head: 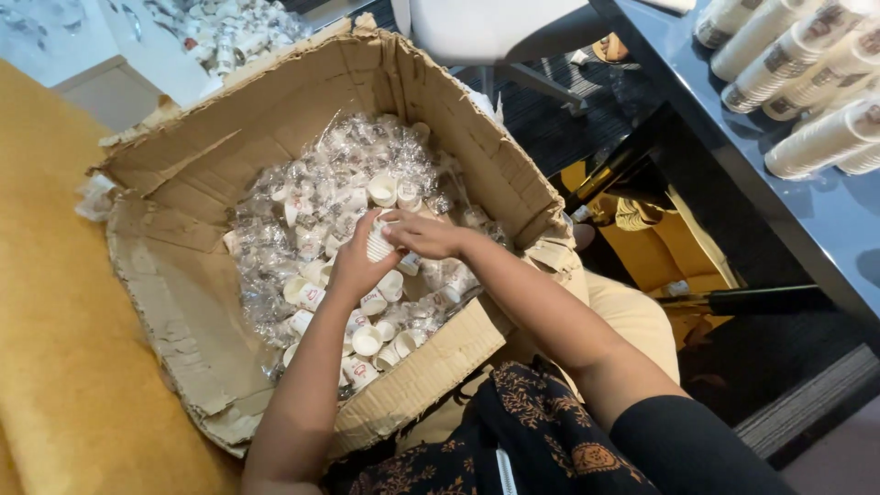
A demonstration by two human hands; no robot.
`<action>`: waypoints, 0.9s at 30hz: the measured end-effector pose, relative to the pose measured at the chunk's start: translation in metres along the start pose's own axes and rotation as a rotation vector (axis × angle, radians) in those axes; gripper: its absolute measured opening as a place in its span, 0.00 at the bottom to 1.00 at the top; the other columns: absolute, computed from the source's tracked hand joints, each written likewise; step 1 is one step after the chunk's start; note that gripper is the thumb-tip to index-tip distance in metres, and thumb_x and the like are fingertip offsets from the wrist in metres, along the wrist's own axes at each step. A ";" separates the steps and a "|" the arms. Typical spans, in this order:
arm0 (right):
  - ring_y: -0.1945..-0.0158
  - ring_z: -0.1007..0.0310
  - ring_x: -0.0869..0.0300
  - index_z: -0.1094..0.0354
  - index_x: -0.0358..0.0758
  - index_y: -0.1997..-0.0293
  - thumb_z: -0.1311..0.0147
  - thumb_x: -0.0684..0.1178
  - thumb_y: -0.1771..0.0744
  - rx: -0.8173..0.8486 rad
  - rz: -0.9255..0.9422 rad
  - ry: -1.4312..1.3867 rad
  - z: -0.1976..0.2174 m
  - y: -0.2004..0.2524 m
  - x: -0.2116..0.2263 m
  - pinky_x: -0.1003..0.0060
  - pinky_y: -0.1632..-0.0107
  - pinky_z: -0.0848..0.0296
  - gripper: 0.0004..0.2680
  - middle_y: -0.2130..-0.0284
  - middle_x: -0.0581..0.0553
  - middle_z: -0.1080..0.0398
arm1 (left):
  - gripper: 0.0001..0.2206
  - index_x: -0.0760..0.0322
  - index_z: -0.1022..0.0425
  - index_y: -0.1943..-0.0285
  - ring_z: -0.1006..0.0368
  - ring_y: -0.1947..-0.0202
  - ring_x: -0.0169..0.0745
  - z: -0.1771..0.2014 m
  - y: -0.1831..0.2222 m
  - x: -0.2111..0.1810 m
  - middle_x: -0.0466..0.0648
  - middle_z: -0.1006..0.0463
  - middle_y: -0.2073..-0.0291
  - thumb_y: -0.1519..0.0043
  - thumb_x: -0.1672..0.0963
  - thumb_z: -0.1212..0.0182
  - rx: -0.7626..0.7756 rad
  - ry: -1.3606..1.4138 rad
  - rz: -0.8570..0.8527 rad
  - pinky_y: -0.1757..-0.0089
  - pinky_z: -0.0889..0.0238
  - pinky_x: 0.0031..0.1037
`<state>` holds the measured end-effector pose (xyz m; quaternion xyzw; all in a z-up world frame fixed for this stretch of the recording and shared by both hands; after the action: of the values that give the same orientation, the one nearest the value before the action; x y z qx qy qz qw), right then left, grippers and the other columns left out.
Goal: Sorting and counting stacks of paper cups from a cardboard box onto a table.
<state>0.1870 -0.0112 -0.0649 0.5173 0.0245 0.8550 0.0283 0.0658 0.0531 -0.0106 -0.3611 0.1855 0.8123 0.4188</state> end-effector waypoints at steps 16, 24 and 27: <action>0.47 0.25 0.53 0.21 0.40 0.64 0.32 0.63 0.41 -0.518 -0.128 -0.041 0.069 0.028 0.009 0.59 0.43 0.27 0.16 0.50 0.40 0.27 | 0.34 0.53 0.33 0.29 0.18 0.53 0.52 0.001 -0.004 0.008 0.60 0.17 0.53 0.45 0.46 0.30 -0.044 0.019 0.016 0.53 0.26 0.39; 0.47 0.30 0.51 0.27 0.30 0.56 0.54 0.64 0.29 0.156 -0.120 -0.062 -0.015 0.002 -0.014 0.57 0.43 0.30 0.21 0.46 0.34 0.33 | 0.40 0.51 0.44 0.22 0.23 0.48 0.62 -0.023 0.007 0.011 0.59 0.20 0.46 0.45 0.49 0.29 0.013 -0.007 -0.223 0.50 0.30 0.42; 0.40 0.36 0.52 0.27 0.27 0.59 0.53 0.60 0.28 0.175 -0.066 -0.171 -0.002 0.004 -0.012 0.58 0.39 0.33 0.19 0.39 0.36 0.39 | 0.39 0.47 0.44 0.22 0.21 0.49 0.61 -0.010 0.003 -0.008 0.57 0.19 0.47 0.44 0.48 0.30 0.040 -0.002 -0.188 0.51 0.29 0.42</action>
<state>0.1909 -0.0157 -0.0757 0.5876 0.1137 0.8010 0.0131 0.0703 0.0412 -0.0116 -0.3676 0.1666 0.7658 0.5007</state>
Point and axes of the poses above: each hand's wrist, its own y-axis away from the middle knuckle, its own z-axis out of the back of the hand, x = y × z, the point moved 8 cm from there along -y, towards the middle knuckle
